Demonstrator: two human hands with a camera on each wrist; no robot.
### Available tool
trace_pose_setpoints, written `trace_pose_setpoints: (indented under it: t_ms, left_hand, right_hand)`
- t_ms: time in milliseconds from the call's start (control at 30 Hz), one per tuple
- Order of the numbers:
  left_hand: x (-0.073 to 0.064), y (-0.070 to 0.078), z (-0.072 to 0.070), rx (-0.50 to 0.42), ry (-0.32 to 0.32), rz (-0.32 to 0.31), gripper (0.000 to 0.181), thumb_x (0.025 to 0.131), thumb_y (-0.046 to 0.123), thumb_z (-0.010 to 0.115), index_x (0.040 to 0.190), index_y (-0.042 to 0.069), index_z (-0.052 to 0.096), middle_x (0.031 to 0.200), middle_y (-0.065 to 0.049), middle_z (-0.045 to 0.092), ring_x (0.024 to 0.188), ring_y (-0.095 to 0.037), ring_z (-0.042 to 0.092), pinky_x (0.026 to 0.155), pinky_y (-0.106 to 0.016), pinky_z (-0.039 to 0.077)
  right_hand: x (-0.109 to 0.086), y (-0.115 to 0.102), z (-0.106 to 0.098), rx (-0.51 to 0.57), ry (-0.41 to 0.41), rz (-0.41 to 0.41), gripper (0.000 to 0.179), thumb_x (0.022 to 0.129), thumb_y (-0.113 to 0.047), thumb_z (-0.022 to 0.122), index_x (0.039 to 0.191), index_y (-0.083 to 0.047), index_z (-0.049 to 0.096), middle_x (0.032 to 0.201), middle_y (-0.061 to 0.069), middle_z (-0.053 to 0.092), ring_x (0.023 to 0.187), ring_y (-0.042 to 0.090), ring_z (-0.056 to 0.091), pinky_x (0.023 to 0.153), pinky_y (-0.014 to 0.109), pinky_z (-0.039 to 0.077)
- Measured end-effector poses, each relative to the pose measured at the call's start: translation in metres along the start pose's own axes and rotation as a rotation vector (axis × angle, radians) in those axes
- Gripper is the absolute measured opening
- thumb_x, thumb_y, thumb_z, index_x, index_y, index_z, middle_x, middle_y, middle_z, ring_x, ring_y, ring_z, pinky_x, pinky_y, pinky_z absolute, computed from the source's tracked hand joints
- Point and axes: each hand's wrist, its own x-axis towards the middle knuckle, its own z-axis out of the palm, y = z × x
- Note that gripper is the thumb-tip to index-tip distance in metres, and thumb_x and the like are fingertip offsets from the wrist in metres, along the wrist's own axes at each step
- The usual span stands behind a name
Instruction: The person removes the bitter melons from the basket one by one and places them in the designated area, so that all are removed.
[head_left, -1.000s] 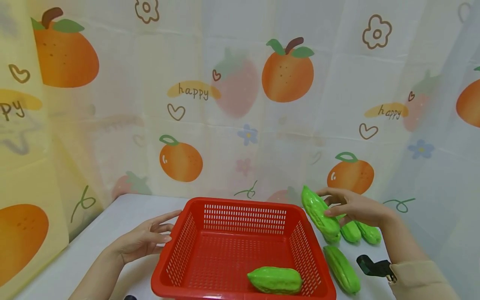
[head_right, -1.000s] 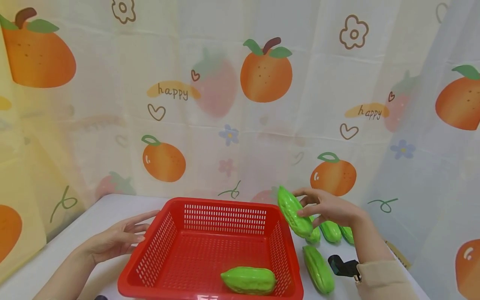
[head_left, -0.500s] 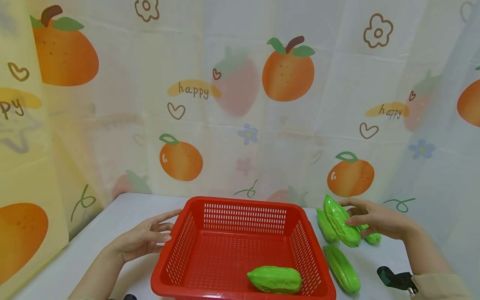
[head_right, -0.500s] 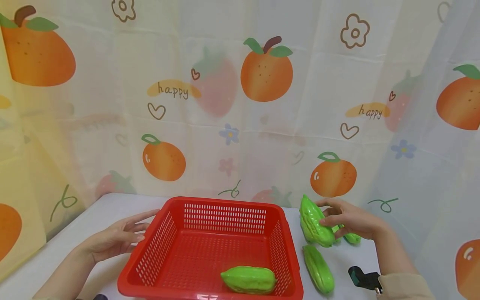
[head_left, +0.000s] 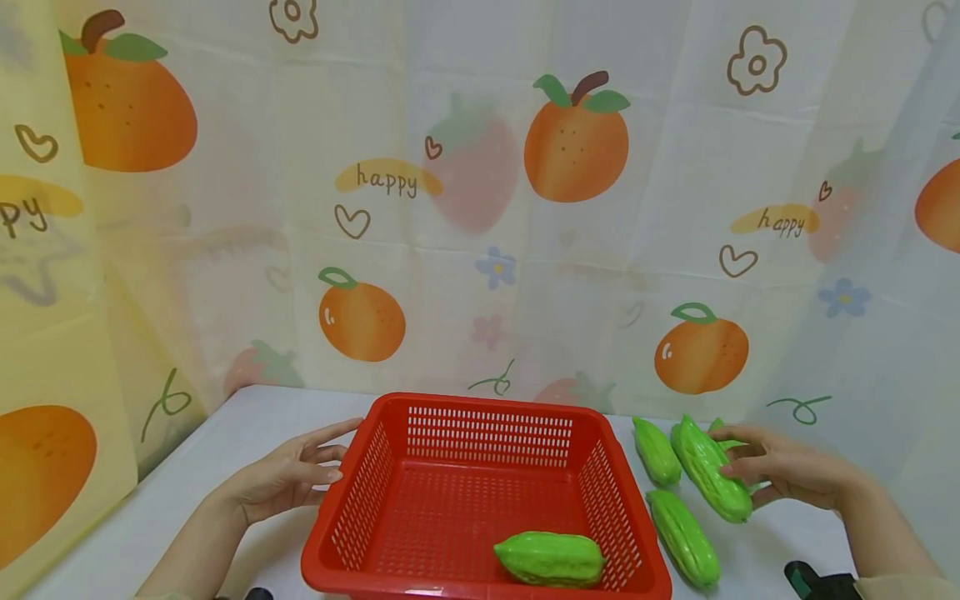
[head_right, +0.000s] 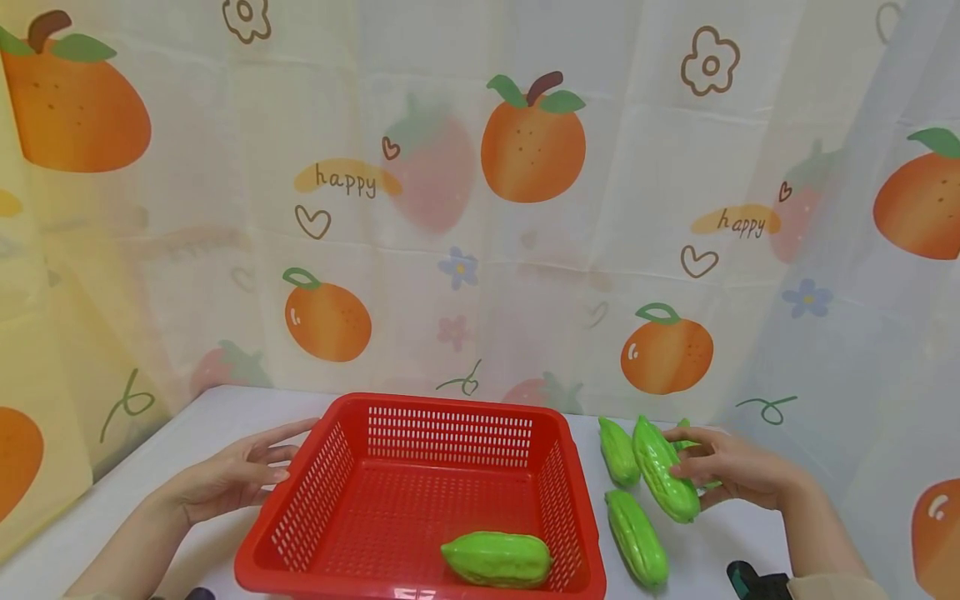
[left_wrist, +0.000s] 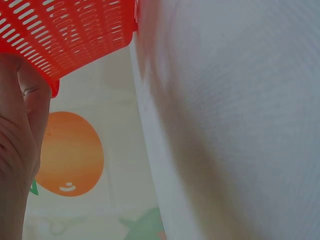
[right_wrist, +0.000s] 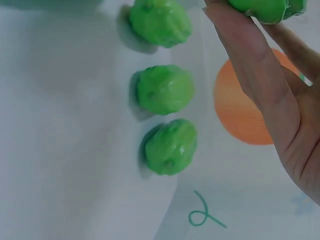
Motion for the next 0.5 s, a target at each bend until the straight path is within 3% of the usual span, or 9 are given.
trace_pose_setpoints:
  t_ms: [67, 300, 500]
  left_hand:
    - [0.000, 0.000, 0.000, 0.000, 0.001, 0.001, 0.069, 0.097, 0.003, 0.051, 0.157, 0.020, 0.021, 0.111, 0.005, 0.063, 0.097, -0.008, 0.067, 0.090, -0.033, 0.059]
    - [0.000, -0.001, -0.001, -0.003, 0.002, -0.001, 0.069, 0.097, 0.003, 0.051, 0.157, 0.020, 0.023, 0.111, 0.005, 0.063, 0.098, -0.008, 0.067, 0.091, -0.033, 0.059]
    - [0.000, -0.001, -0.001, 0.003, 0.004, -0.003, 0.068, 0.097, 0.004, 0.051, 0.157, 0.021, 0.023, 0.112, 0.005, 0.063, 0.098, -0.009, 0.067, 0.091, -0.034, 0.059]
  right_hand:
    - [-0.002, 0.007, -0.001, 0.009, -0.010, 0.003, 0.071, 0.101, -0.019, 0.048, 0.153, 0.006, 0.008, 0.151, 0.047, 0.002, 0.110, 0.012, 0.064, 0.084, 0.046, 0.058]
    - [-0.007, 0.027, -0.003, 0.051, -0.033, 0.032, 0.067, 0.102, -0.018, 0.047, 0.151, 0.009, 0.010, 0.145, 0.048, 0.013, 0.108, 0.015, 0.065, 0.086, 0.047, 0.058]
    - [-0.012, 0.041, -0.006, 0.083, -0.055, 0.087, 0.067, 0.103, -0.020, 0.046, 0.151, 0.009, 0.009, 0.145, 0.051, -0.002, 0.111, 0.013, 0.063, 0.086, 0.046, 0.058]
